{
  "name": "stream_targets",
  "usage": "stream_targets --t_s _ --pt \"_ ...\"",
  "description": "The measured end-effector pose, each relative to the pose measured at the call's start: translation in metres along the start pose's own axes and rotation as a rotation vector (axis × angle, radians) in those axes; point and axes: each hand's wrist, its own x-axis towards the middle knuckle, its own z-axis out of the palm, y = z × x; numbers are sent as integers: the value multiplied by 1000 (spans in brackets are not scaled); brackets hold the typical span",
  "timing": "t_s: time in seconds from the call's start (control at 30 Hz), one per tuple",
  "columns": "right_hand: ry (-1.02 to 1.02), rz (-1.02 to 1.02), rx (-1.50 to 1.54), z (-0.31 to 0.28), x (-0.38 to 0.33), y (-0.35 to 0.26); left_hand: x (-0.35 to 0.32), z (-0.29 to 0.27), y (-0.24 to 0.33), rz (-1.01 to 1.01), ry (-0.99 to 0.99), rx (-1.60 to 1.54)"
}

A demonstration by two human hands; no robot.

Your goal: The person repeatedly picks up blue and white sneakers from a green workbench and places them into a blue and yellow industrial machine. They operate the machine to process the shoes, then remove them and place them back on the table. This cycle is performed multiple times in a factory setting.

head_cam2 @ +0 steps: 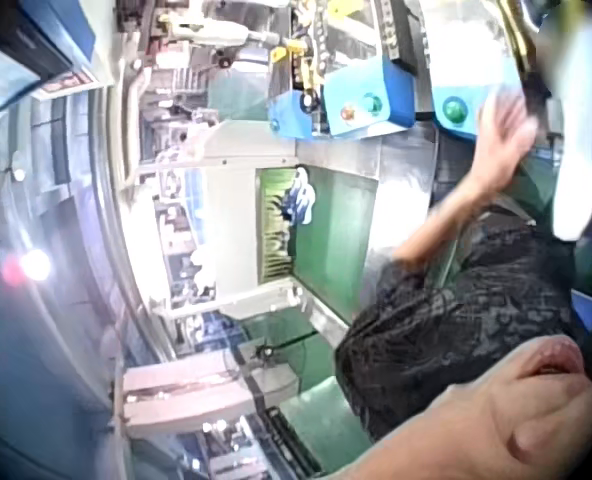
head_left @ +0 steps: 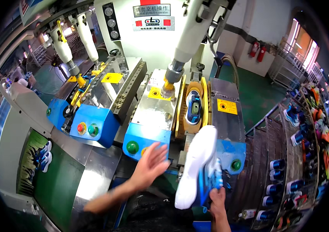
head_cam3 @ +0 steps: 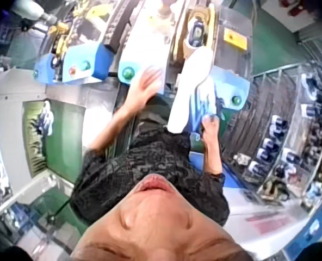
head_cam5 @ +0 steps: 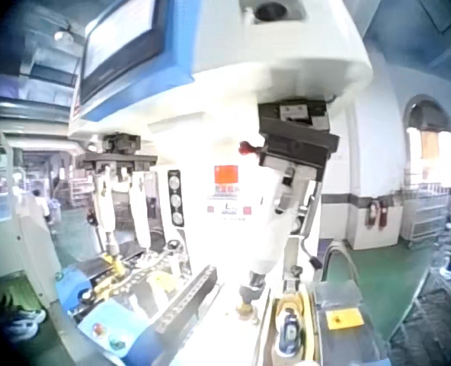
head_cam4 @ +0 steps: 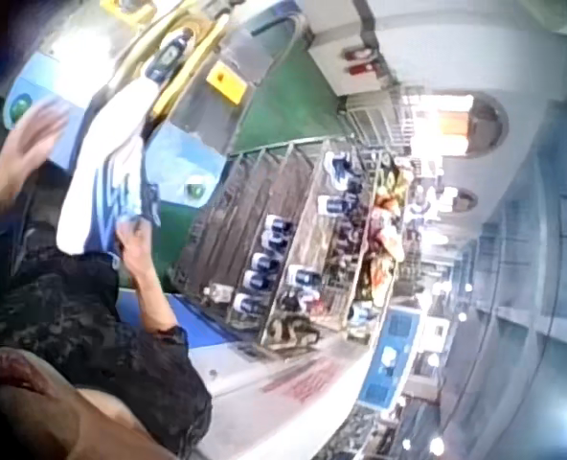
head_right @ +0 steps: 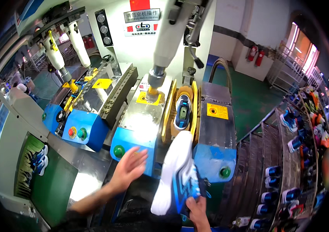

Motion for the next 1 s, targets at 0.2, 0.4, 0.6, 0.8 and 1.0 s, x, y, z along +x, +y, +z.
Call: stream_targets --t_s 0.2,0.4,0.6,0.8,1.0 --pt "23 -66 -19 -38 -8 -21 284 21 -78 -19 179 653" --pt "220 4 -99 -72 -18 -5 356 15 -126 -48 175 973" --pt "327 -30 -235 -61 -13 -16 312 11 4 -413 24 655" --pt "139 464 194 40 172 -71 34 -60 42 -366 131 -104" --pt "14 436 -386 65 410 -62 -158 -89 -15 -97 727 -370"
